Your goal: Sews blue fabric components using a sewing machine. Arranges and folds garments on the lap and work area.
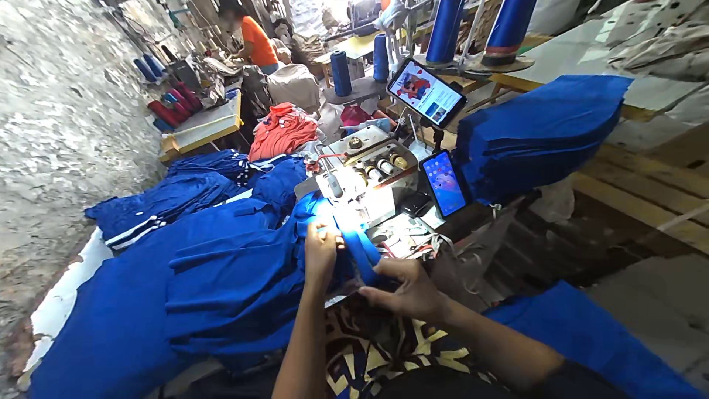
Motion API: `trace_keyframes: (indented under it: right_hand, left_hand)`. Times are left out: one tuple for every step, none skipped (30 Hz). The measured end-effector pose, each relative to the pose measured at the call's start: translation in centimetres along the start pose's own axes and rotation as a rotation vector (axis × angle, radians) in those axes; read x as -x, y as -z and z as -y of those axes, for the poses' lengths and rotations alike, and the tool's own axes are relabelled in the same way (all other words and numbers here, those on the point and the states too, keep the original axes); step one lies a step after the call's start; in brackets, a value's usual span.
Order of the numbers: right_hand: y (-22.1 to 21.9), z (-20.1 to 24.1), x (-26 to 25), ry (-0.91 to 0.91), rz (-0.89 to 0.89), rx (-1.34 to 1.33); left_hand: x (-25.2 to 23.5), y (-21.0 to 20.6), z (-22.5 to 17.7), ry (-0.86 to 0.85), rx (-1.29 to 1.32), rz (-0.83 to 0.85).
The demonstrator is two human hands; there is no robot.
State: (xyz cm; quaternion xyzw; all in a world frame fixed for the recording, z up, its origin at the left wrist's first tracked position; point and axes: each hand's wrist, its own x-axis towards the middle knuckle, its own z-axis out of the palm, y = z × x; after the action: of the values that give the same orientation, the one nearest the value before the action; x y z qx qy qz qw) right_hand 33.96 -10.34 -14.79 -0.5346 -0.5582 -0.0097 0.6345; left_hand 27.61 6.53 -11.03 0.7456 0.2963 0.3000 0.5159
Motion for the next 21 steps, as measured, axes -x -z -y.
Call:
trace_keyframes:
  right_hand:
    - [-0.1, 0.4, 0.0, -0.009, -0.007, -0.002]
    - [0.0, 0.9, 0.0, 0.003, -0.005, 0.003]
    - [0.1, 1.3, 0.1, 0.026, 0.004, 0.021]
    - [0.2, 1.6, 0.3, 0.057, 0.005, 0.047]
    - [0.2, 1.6, 0.5, 0.082, 0.007, 0.082]
    - [0.1, 1.3, 0.8, 0.099, 0.014, 0.121]
    - [0.1, 1.0, 1.2, 0.106, 0.021, 0.162]
    - [0.1, 0.8, 1.6, 0.112, 0.030, 0.198]
    - [0.1, 0.6, 1.9, 0.114, 0.042, 0.226]
    - [0.1, 0.4, 2.2, 0.102, 0.052, 0.241]
    - [-0.1, -0.1, 2.6, 0.062, 0.055, 0.243]
    - [-0.3, -0.9, 2.9, -0.023, 0.058, 0.228]
    - [-0.5, -1.7, 3.1, -0.171, 0.078, 0.170]
    - [-0.3, -2.4, 3.2, -0.385, 0.130, 0.044]
    - [0.1, -2.8, 3.0, -0.601, 0.191, -0.139]
    - [0.4, -2.6, 2.6, -0.742, 0.211, -0.343]
    - [0.8, -2.1, 2.3, -0.798, 0.212, -0.520]
    - [1.1, -1.3, 2.4, -0.802, 0.207, -0.645]
    - [1.2, -0.5, 2.6, -0.800, 0.182, -0.714]
    - [1.2, 0.3, 2.8, -0.799, 0.139, -0.719]
    - [1.1, 0.9, 3.1, -0.773, 0.097, -0.626]
  left_hand:
    - [-1.2, -0.5, 0.0, 0.107, 0.074, 0.015]
    - [-2.2, -0.8, -0.1, 0.166, 0.127, 0.028]
    - [-2.9, -1.0, -0.2, 0.185, 0.156, 0.043]
    - [-3.4, -1.1, -0.2, 0.185, 0.177, 0.060]
    - [-3.5, -1.0, -0.2, 0.181, 0.188, 0.086]
    - [-3.5, -1.0, -0.1, 0.175, 0.203, 0.101]
    - [-3.4, -1.1, 0.0, 0.179, 0.236, 0.097]
    - [-3.2, -1.1, 0.1, 0.196, 0.296, 0.072]
    - [-2.9, -1.2, 0.0, 0.234, 0.382, 0.028]
    - [-2.4, -1.4, -0.5, 0.300, 0.507, -0.027]
    - [-1.7, -1.5, -1.5, 0.381, 0.650, -0.084]
    - [-0.7, -1.4, -2.7, 0.432, 0.773, -0.102]
    - [0.5, -1.1, -3.8, 0.427, 0.835, -0.073]
    - [1.8, -0.8, -4.5, 0.352, 0.794, 0.010]
    - [2.8, -0.5, -4.7, 0.220, 0.655, 0.137]
    - [3.0, 0.0, -4.3, 0.054, 0.431, 0.260]
    - [2.5, 0.5, -3.7, -0.115, 0.136, 0.331]
    - [1.4, 1.0, -3.0, -0.272, -0.198, 0.312]
    - [-0.1, 1.4, -1.8, -0.420, -0.513, 0.233]
    - [-2.1, 2.1, -0.5, -0.499, -0.736, 0.185]
    - [-3.9, 3.1, 0.4, -0.497, -0.908, 0.204]
